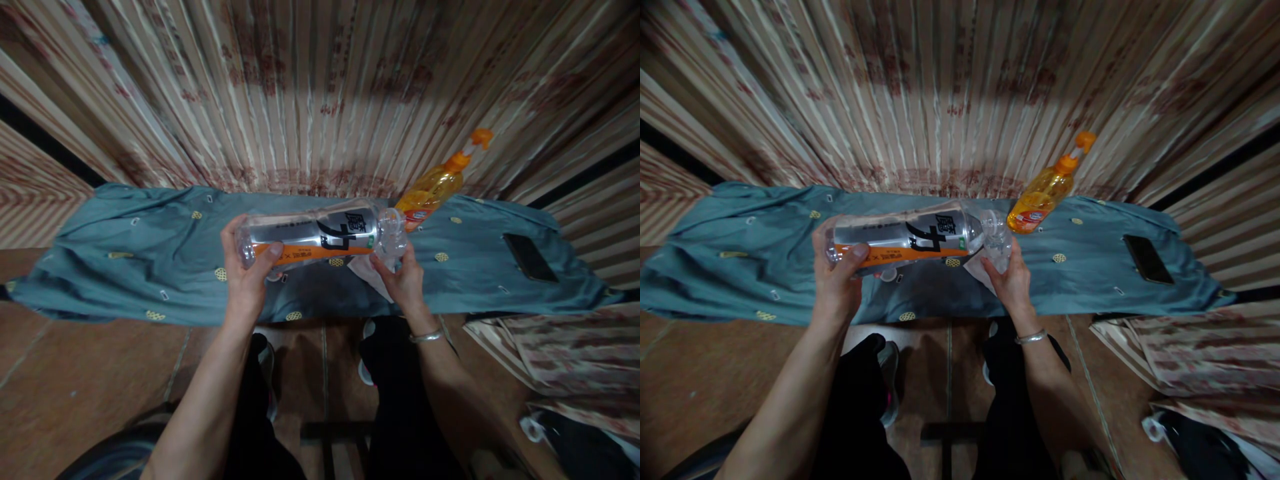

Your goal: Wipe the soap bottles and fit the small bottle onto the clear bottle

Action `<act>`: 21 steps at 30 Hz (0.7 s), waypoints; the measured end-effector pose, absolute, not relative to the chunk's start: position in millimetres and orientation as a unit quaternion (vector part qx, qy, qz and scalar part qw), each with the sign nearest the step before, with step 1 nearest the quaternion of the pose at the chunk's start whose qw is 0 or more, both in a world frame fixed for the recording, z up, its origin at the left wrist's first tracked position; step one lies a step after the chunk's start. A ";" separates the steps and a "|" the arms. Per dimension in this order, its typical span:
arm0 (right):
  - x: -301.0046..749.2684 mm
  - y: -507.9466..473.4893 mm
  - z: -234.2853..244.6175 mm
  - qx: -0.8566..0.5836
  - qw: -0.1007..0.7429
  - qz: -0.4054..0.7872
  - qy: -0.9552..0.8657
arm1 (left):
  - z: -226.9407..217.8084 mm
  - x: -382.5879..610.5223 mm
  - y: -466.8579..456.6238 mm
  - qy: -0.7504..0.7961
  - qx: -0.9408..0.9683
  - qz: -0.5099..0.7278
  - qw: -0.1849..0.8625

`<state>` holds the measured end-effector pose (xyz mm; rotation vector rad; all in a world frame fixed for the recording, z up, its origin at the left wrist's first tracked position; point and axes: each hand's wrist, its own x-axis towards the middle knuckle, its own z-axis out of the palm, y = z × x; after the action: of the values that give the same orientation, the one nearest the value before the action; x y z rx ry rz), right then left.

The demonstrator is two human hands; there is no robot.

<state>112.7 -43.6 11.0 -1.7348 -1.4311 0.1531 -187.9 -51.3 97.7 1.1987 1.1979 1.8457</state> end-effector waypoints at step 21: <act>110.5 -44.8 14.1 -0.693 0.437 0.071 -0.569 | 98.6 -187.9 -52.2 0.452 0.458 0.702 0.307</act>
<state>110.5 -44.8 14.1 -1.7234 -1.4142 0.1761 -187.9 -52.2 98.6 1.2120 1.1947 1.8563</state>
